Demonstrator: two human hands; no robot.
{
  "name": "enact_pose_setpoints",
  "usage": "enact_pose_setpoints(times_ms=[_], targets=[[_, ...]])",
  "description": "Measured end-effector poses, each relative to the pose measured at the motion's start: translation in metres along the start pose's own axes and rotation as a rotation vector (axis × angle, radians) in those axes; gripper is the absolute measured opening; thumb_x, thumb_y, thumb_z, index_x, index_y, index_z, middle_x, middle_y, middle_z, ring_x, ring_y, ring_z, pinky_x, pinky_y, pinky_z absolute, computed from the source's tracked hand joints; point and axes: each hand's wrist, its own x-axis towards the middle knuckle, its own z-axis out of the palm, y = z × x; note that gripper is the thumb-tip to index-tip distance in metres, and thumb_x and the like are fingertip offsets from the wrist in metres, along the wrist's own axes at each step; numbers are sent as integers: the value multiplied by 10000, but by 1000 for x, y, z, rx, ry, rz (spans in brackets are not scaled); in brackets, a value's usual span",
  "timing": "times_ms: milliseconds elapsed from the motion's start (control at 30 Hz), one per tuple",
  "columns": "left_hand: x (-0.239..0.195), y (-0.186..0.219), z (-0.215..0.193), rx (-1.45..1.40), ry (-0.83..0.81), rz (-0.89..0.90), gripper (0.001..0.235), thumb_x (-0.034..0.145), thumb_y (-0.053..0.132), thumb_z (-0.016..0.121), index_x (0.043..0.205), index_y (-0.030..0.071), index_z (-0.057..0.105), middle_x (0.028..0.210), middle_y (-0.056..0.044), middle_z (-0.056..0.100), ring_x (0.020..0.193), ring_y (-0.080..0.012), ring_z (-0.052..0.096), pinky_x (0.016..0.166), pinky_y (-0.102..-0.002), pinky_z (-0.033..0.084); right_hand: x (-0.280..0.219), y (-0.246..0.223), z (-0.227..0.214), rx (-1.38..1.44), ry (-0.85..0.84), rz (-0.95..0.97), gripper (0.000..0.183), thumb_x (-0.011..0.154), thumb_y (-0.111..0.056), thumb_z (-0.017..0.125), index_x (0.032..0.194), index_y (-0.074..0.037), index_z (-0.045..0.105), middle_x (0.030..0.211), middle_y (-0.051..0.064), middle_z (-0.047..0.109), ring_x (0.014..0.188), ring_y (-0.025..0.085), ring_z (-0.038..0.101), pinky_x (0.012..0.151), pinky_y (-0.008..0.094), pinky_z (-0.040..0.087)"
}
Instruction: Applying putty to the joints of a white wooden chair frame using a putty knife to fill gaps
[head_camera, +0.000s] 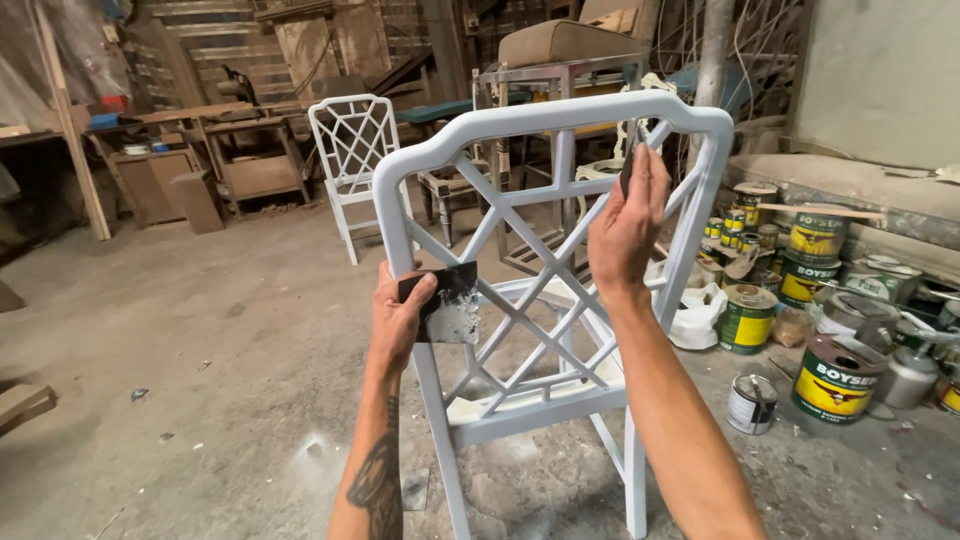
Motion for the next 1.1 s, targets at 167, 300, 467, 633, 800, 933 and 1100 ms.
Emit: enact_pose_setpoints(times_ms=[167,300,467,633,800,933,1100], targets=[[1,-3,-2,9,0,-8,266,914,307,740,975,54,791,1217,-182,506,1199,-325,521,1087,-446,415,2,11,8,1,17,-43,396,1127,-109,402,1479,60,465,1400,254,490,1308,452,537,1076,530,482],[0,0,-1,10,-3,-19,267,912,319,742,959,61,792,1226,-175,509,1189,-313,528,1070,-442,437,1,15,9,-12,8,-32,398,1129,-123,396,1473,61,473,1401,251,494,1298,452,544,1065,525,486],[0,2,-2,15,-2,-27,276,911,340,738,972,78,799,1232,-155,504,1190,-295,526,1075,-441,435,4,0,4,35,-13,23,412,1129,-116,334,1477,66,458,1381,267,496,1280,415,558,1080,532,484],[2,-10,-3,8,2,-31,262,906,329,744,957,79,799,1227,-160,502,1169,-295,523,1050,-425,450,5,6,4,-12,-22,1,407,1138,-141,369,1473,66,470,1403,254,492,1300,436,551,1042,524,505],[-5,13,2,15,5,-22,261,904,326,744,967,78,801,1222,-160,510,1166,-300,528,1053,-424,445,12,-4,2,-5,-49,34,402,1139,-140,358,1473,54,467,1397,265,503,1287,422,554,1036,541,511],[-7,15,2,17,6,-7,254,910,324,736,972,87,804,1219,-155,508,1181,-298,516,1094,-426,398,16,-12,3,-30,-73,43,407,1136,-144,350,1450,80,480,1398,277,515,1276,431,570,1030,552,516],[-5,10,1,22,-1,3,252,915,324,734,982,91,805,1212,-159,509,1196,-305,516,1100,-429,391,17,-6,8,-56,-83,32,409,1142,-184,392,1472,44,477,1410,238,505,1256,430,576,955,511,566]])
